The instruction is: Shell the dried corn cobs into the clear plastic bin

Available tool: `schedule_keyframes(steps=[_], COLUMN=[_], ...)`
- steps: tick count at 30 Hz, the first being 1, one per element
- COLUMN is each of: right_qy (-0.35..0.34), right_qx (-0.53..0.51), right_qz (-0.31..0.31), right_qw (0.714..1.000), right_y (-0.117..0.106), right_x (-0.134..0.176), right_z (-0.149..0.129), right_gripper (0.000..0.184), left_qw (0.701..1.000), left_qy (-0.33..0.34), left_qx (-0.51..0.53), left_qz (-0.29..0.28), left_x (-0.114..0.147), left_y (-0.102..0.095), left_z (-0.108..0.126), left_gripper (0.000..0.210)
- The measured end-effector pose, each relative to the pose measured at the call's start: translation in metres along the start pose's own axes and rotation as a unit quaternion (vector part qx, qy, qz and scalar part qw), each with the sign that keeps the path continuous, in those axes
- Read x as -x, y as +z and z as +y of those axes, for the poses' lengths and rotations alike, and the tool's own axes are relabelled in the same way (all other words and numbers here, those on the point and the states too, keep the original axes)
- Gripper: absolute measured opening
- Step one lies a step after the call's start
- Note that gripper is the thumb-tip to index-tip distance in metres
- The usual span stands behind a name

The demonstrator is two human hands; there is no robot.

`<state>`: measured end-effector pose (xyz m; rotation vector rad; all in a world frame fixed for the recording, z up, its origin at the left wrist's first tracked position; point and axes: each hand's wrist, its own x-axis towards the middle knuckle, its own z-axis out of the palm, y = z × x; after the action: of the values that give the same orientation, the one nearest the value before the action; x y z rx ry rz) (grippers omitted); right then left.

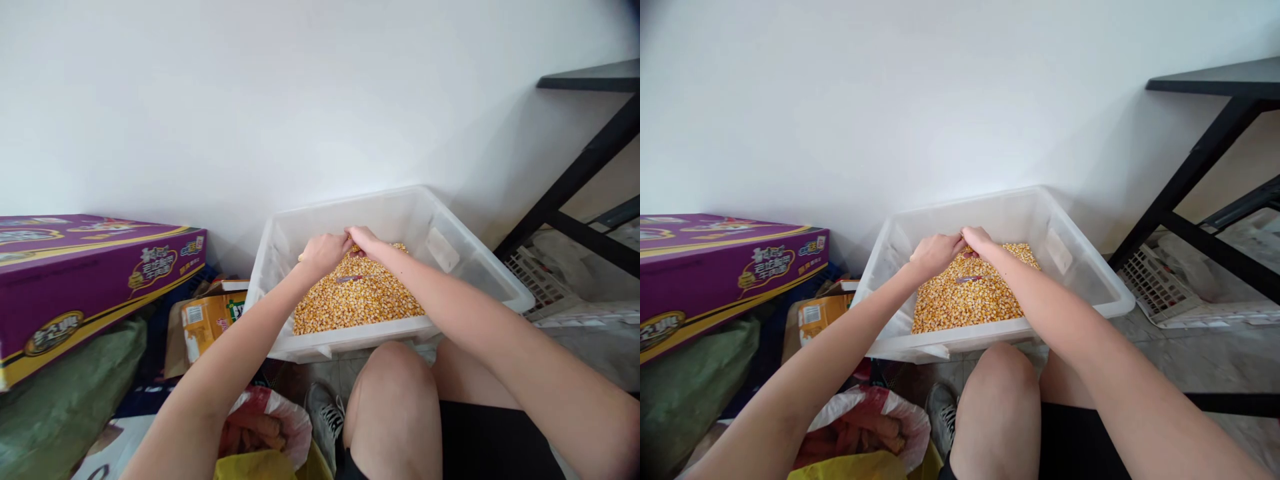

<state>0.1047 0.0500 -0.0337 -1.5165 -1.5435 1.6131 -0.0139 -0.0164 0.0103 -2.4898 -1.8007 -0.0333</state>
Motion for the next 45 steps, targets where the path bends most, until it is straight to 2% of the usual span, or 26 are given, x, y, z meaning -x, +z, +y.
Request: schedule_keyframes(steps=[3,10,12,16,19,22,30,35,41,45], right_qy=[-0.02,-0.056,-0.058,-0.043,-0.056,-0.09,-0.148,-0.13,-0.104,-0.076], right_qx=[0.0,0.056,0.059,0.042,0.058,0.078,0.095,0.075,0.088,0.098], right_qz=[0.077,0.075,0.056,-0.007,0.005,0.014,-0.029,0.007,0.033,0.028], right_qw=[0.997,0.994,0.995,0.998,0.997,0.993,0.984,0.989,0.99,0.992], right_y=[-0.001,-0.009,-0.009,-0.004,-0.001,-0.002,-0.011,-0.013,-0.015,-0.016], right_x=[-0.001,-0.002,0.001,0.009,0.012,0.009,0.003,0.002,-0.002,-0.001], right_z=[0.002,0.0,-0.002,-0.005,-0.006,-0.004,0.004,0.004,0.007,0.007], right_gripper=[0.035,0.03,0.033,0.037,0.035,0.035,0.03,0.021,0.022,0.028], left_qw=[1.0,0.991,0.991,0.999,0.999,0.998,0.991,0.985,0.971,0.966], left_qy=[-0.003,0.03,0.036,0.018,0.031,0.064,0.121,0.134,0.133,0.146], left_qx=[0.018,0.127,0.125,0.036,0.005,0.015,0.059,0.105,0.196,0.213], left_qz=[0.002,0.008,0.008,0.015,0.018,0.007,-0.01,0.01,-0.003,0.01], left_x=[0.0,-0.002,-0.001,0.004,0.005,0.004,0.005,0.004,0.001,-0.001], left_y=[0.001,0.007,0.008,0.006,0.005,0.005,0.003,0.005,0.011,0.015], left_z=[-0.008,-0.024,-0.024,-0.017,-0.012,-0.013,-0.017,-0.018,-0.019,-0.021], left_gripper=[0.062,0.057,0.058,0.068,0.068,0.063,0.056,0.044,0.035,0.037])
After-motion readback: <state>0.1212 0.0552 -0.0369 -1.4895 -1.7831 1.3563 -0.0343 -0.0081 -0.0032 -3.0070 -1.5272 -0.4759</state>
